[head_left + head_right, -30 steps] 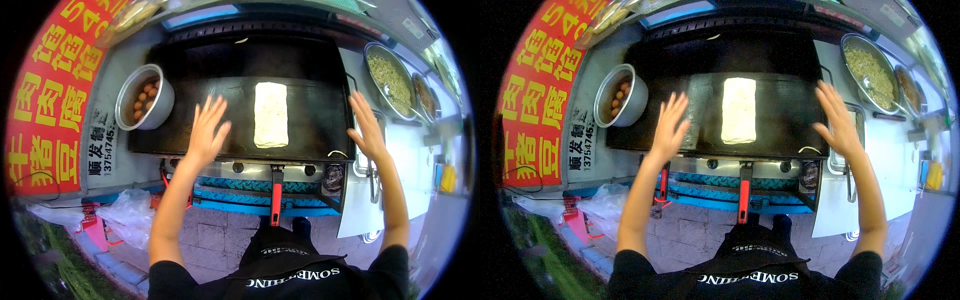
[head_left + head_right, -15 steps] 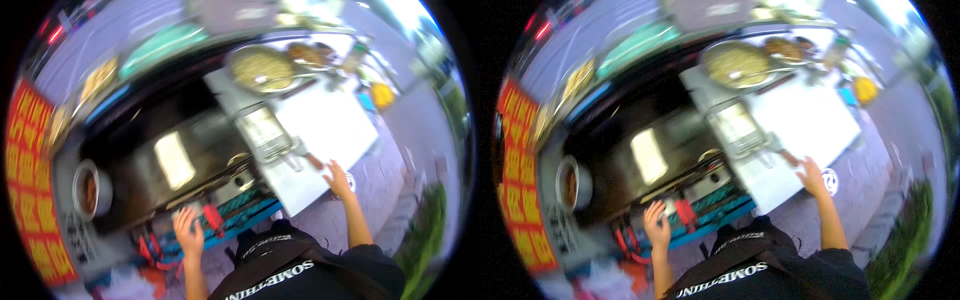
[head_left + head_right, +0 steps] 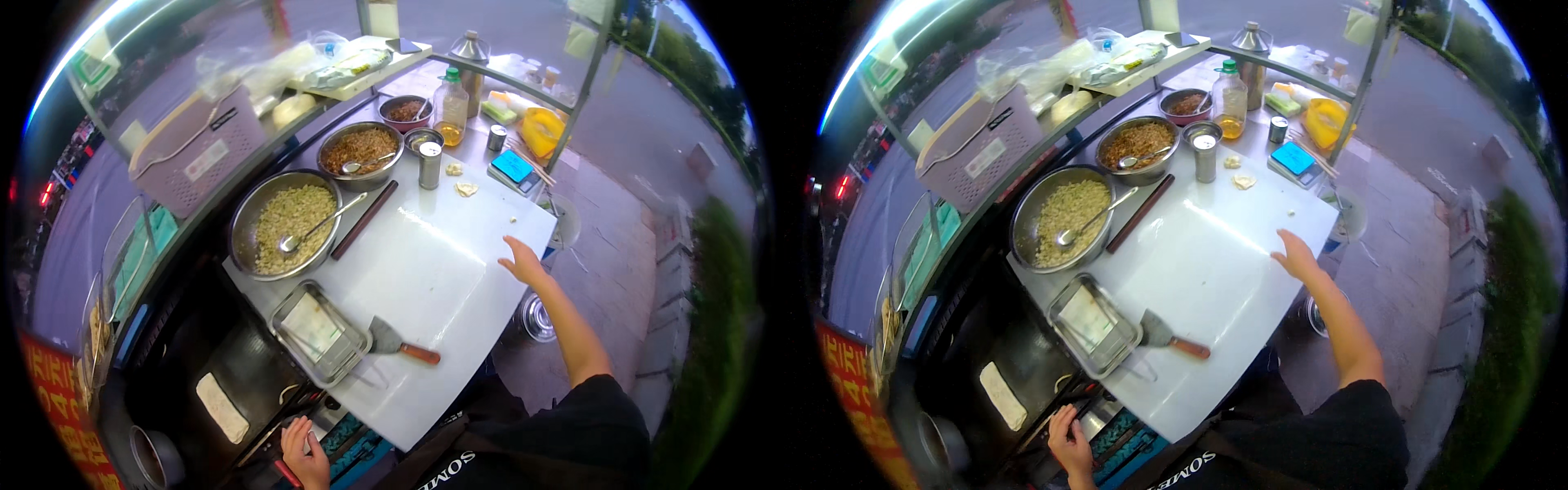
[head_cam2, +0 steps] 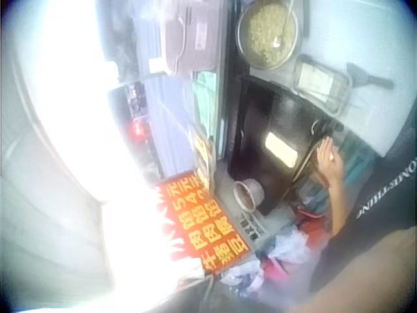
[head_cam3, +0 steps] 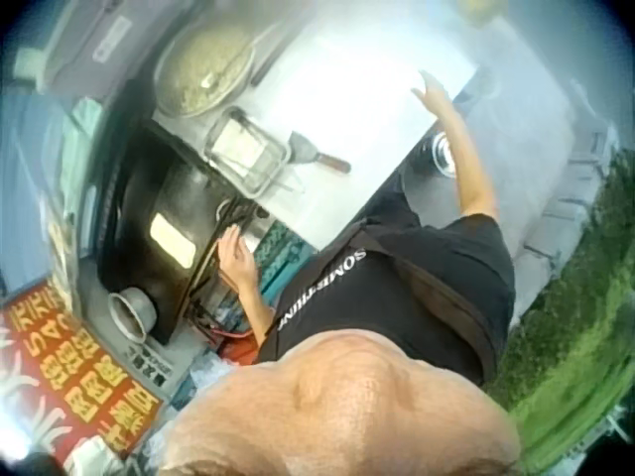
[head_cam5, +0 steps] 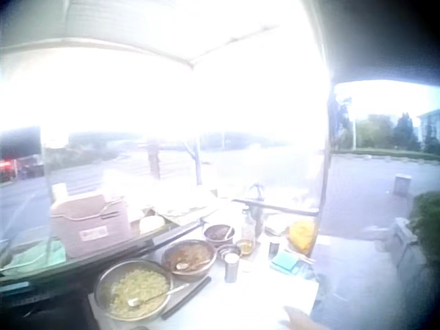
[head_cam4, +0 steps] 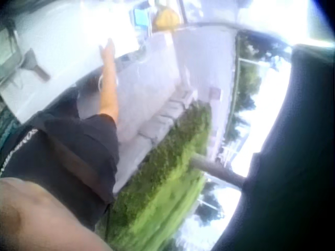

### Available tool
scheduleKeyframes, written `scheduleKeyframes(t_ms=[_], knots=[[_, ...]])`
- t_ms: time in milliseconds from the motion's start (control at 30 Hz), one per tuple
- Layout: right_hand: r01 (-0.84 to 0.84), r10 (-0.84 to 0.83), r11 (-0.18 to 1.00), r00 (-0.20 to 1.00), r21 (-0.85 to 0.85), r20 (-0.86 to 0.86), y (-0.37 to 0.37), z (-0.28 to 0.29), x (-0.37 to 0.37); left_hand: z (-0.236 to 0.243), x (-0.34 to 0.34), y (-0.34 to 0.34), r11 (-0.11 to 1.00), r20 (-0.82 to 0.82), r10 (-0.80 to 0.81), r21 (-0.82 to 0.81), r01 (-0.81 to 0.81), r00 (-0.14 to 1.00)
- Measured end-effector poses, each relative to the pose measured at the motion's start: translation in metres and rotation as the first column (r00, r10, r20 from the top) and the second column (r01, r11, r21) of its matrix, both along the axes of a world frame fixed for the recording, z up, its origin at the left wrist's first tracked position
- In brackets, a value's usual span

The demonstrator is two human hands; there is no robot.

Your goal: The person rolls out dough on a white cutting board using a rolling pin, then places it on a flat-top grill. They use tongs to flip the cooking dough and a spatula to press it. The person also handles a large metal pot containing dough, kneading it by hand.

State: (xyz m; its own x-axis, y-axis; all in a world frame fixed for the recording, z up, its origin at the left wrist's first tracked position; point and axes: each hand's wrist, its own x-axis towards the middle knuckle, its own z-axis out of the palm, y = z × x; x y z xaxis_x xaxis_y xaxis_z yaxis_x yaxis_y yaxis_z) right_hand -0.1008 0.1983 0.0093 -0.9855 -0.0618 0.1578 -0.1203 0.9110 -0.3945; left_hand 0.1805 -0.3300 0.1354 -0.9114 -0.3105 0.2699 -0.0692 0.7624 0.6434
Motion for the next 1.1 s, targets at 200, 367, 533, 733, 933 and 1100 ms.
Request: scheduleKeyframes(t_ms=[200, 367, 533, 733, 933, 1100], knots=[[0.121, -0.117, 0.988, 0.992, -0.092, 0.050, 0.015, -0.048, -0.201, -0.031, -0.080, 0.152, 0.995, 0.108, -0.096, 0.000, 0.097, 0.990], [0.056, -0.028, 0.962, 0.994, -0.267, 0.108, 0.006, -0.029, -0.301, 0.008, -0.119, 0.238, 0.994, 0.251, -0.027, -0.095, 0.053, 0.968], [-0.315, 0.270, 0.933, 0.932, -0.173, -0.241, -0.005, -0.059, -0.344, 0.004, -0.126, 0.263, 0.996, 0.307, 0.046, -0.083, -0.022, 0.951], [-0.455, 0.437, 0.890, 0.838, 0.025, -0.325, 0.024, -0.105, -0.373, 0.001, -0.116, 0.287, 0.994, 0.266, 0.106, -0.032, -0.102, 0.958], [-0.338, 0.406, 0.896, 0.887, 0.290, -0.221, 0.021, -0.059, -0.285, 0.004, -0.016, 0.307, 0.913, 0.303, 0.405, -0.077, -0.402, 0.863], [-0.510, 0.483, 0.858, 0.758, 0.064, -0.438, -0.025, -0.047, -0.182, -0.001, 0.072, 0.327, 0.844, 0.388, 0.512, -0.062, -0.533, 0.766]])
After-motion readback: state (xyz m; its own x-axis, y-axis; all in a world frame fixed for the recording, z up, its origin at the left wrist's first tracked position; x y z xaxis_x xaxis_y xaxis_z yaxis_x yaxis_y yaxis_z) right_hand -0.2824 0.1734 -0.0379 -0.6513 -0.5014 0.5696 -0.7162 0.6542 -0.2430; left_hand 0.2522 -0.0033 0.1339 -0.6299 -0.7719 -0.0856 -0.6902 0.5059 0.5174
